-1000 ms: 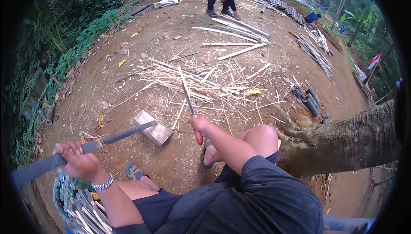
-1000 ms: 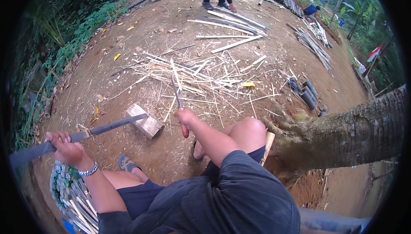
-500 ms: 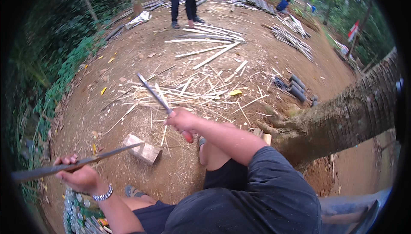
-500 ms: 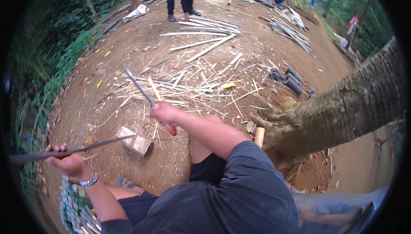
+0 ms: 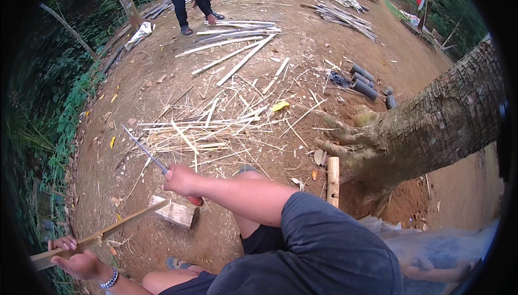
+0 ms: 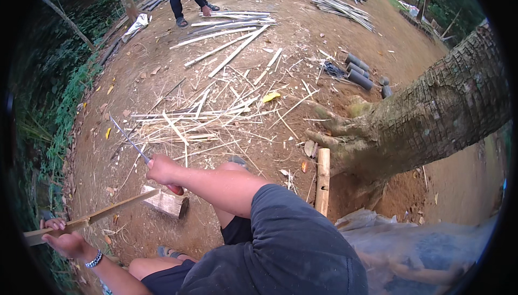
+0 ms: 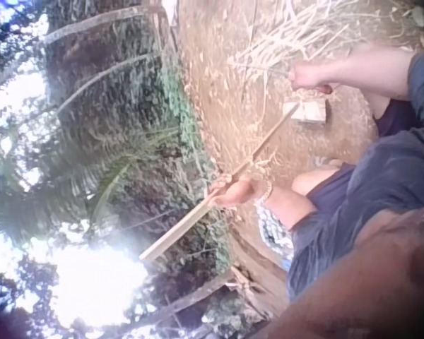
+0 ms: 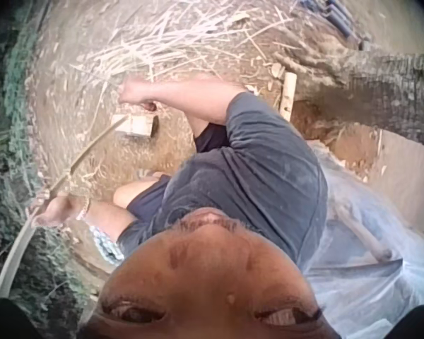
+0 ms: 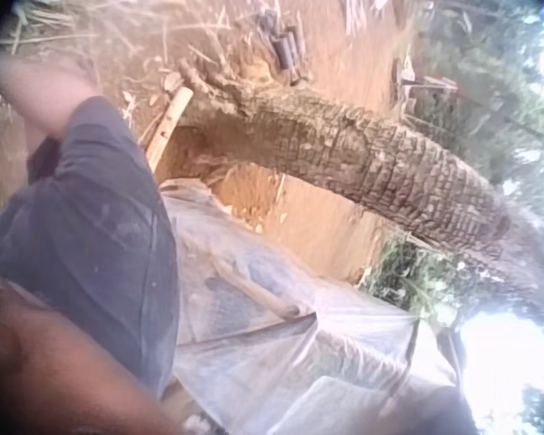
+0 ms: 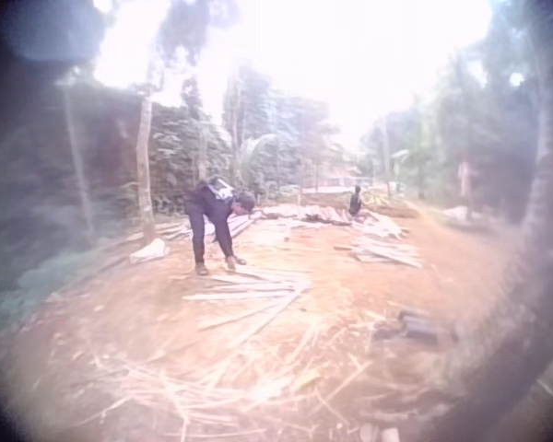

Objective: The person uses a knife to strip a bamboo piece into thinner strands while sitting on a wooden bench.

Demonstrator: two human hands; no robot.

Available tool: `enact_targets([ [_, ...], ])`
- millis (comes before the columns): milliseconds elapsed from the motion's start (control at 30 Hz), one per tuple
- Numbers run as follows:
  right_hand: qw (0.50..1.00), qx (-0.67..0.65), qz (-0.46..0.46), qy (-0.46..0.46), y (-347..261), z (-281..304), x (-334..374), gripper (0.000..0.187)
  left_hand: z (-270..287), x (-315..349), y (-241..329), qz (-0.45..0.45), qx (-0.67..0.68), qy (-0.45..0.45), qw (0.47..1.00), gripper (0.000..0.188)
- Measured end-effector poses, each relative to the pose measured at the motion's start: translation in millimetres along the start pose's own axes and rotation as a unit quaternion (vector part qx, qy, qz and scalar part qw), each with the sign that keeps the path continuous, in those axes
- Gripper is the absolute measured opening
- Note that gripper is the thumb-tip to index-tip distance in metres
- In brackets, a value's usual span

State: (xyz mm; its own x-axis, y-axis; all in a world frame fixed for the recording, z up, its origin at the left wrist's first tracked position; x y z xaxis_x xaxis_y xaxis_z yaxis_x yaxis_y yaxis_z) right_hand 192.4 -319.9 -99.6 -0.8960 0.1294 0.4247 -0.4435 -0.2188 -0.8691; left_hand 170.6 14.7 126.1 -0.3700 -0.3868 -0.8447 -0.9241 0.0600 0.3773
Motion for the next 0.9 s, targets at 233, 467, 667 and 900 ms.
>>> enact_targets([
  [233,1.000,0.010,0.005,-0.002,-3.5,3.6,7.2,0.044,-9.9,14.6,-54.0,0.035,0.004,-0.052,0.998,0.042],
  [467,1.000,0.014,-0.016,-0.005,4.3,7.1,5.4,0.041,28.1,92.4,-114.7,0.108,-0.090,0.067,0.988,0.042],
  [667,0.999,0.015,-0.032,0.024,15.0,9.6,-7.2,0.040,21.1,53.7,-80.2,0.080,-0.087,0.071,0.990,0.044],
  [900,0.999,0.005,-0.045,0.013,12.3,8.2,-6.3,0.048,46.8,-45.6,-27.6,0.033,0.014,0.011,0.999,0.044],
])
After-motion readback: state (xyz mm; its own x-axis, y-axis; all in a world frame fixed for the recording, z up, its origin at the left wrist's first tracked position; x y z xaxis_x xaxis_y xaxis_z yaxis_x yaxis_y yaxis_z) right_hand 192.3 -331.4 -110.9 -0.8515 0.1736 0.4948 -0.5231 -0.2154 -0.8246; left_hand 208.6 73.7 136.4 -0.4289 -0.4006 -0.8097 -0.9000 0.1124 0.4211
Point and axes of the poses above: each hand's wrist, its own x-axis away from the middle knuckle, its own z-axis out of the back of the hand, y = z × x, the point moved 7 cm from there along -x, towards the middle knuckle, and after that the axes turned 15 degrees about -z, right-handed, at the moved point
